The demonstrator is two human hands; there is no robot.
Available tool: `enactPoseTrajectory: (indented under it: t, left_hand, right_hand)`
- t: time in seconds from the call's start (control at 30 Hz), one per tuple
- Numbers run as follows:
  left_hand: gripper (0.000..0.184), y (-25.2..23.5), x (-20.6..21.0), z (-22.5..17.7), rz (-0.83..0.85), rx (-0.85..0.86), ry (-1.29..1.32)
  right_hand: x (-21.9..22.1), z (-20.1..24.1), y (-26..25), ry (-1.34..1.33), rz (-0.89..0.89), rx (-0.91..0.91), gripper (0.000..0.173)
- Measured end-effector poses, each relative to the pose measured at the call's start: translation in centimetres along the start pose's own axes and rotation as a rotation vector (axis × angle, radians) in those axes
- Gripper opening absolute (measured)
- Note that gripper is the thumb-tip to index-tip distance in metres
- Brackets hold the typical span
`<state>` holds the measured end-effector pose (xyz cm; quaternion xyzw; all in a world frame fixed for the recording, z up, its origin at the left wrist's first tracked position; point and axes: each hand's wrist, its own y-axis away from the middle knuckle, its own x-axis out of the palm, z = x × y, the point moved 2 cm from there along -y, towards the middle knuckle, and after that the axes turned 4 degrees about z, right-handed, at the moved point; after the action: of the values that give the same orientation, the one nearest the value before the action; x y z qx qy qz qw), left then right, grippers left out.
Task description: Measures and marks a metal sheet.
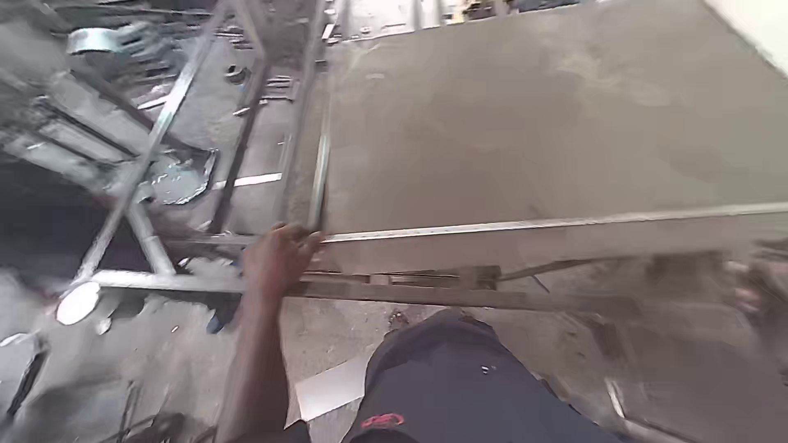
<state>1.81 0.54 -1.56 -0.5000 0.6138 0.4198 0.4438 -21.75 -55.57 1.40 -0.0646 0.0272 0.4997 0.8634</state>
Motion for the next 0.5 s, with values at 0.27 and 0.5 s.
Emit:
enactPoseTrajectory:
  t: [0.27,0.5]
  left_hand:
    - [0.062,-1.0,0.4,0.0,0.038,-0.012,0.005]
    - [0.061,-1.1,0.3,-2.0,-0.004,-0.024,0.041]
  right_hand:
    - [1.8,2.5,-6.2,0.786,0.309,-0.049,0.033]
    - [2.7,1.6,-12.3,1.03,0.56,-0.09,0.042]
